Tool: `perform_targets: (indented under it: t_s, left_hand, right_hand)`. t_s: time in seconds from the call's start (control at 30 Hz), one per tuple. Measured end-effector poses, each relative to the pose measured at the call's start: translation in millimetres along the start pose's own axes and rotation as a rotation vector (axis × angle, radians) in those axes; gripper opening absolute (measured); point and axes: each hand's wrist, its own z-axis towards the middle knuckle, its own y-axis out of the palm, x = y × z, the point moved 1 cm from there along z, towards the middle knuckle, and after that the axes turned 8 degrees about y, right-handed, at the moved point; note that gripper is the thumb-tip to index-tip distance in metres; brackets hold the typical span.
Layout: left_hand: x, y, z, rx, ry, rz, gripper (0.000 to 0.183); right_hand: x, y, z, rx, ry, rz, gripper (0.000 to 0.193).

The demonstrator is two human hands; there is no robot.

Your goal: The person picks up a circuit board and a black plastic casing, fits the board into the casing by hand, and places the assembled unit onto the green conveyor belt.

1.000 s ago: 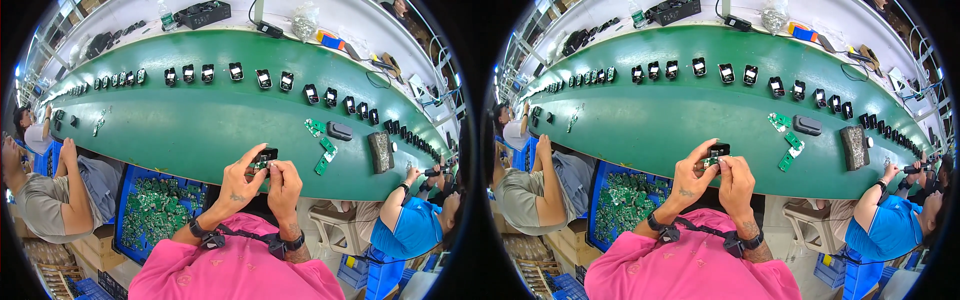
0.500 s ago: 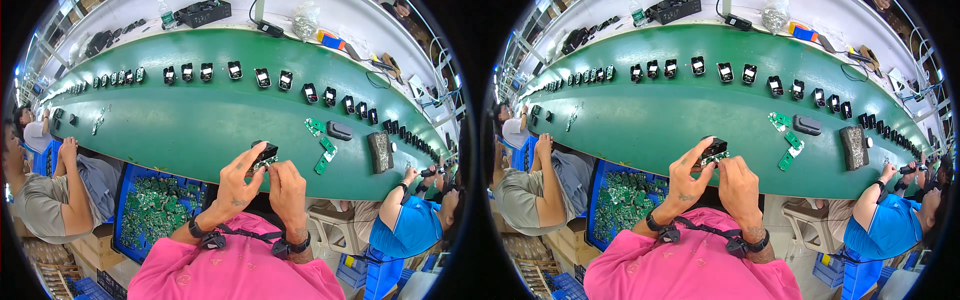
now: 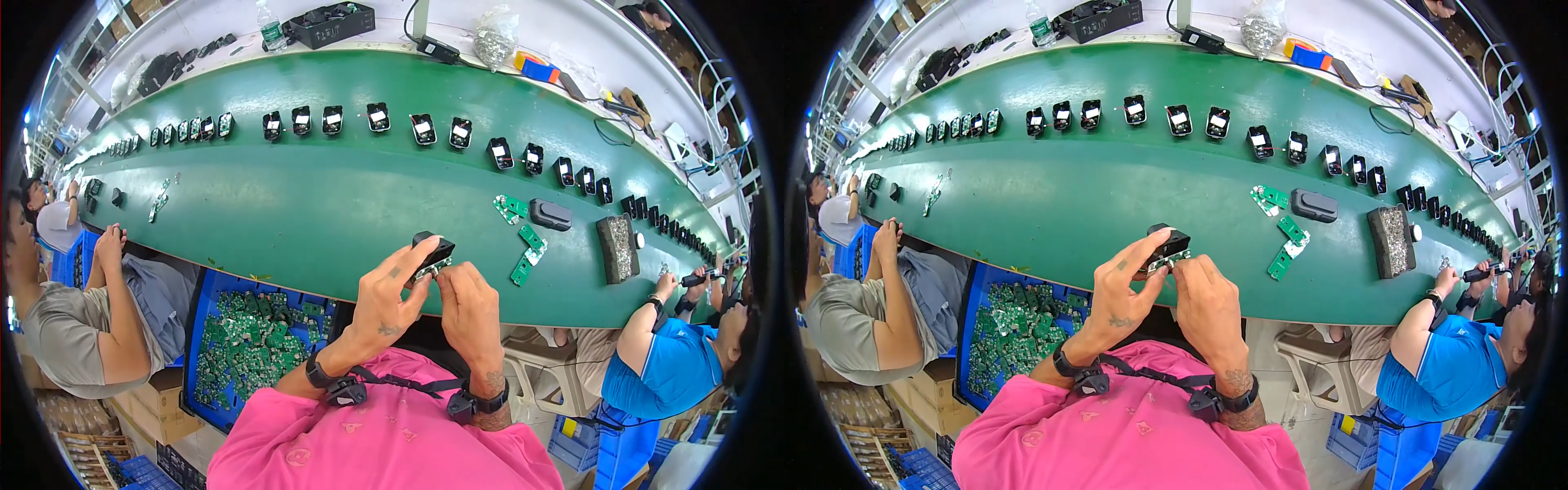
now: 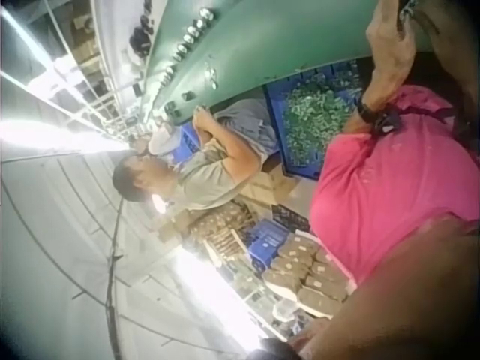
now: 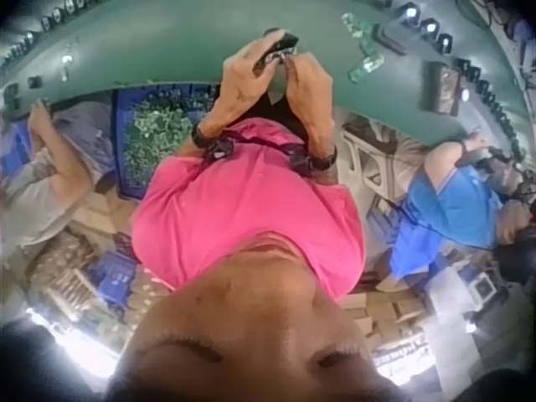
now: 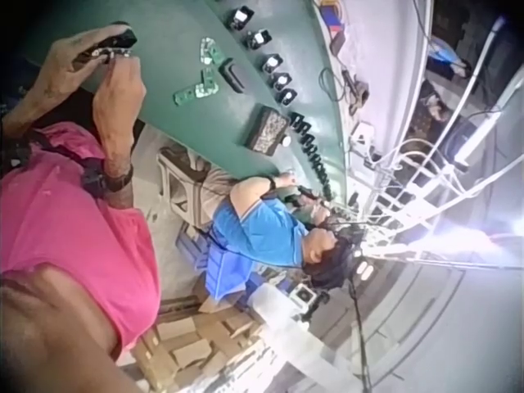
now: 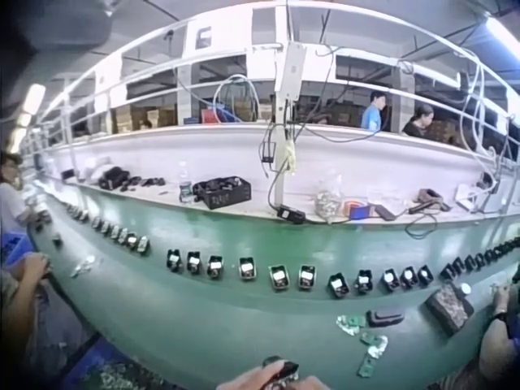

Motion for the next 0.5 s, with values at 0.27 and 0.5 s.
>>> perform_targets:
  t_s: [0.27,0.5]
  left_hand:
    - [-0.1,3.7,-0.6,-0.027,0.103,0.068,0.054]
    - [1.6,1.8,2.7,-0.076,0.141,0.11,0.053]
  right_hand:
    - [6.3,-12.5,0.9,-0.119,0.002,0.064,0.004]
    - [7.5,-12.7,0.9,-0.077,0.001,0.091,0.005]
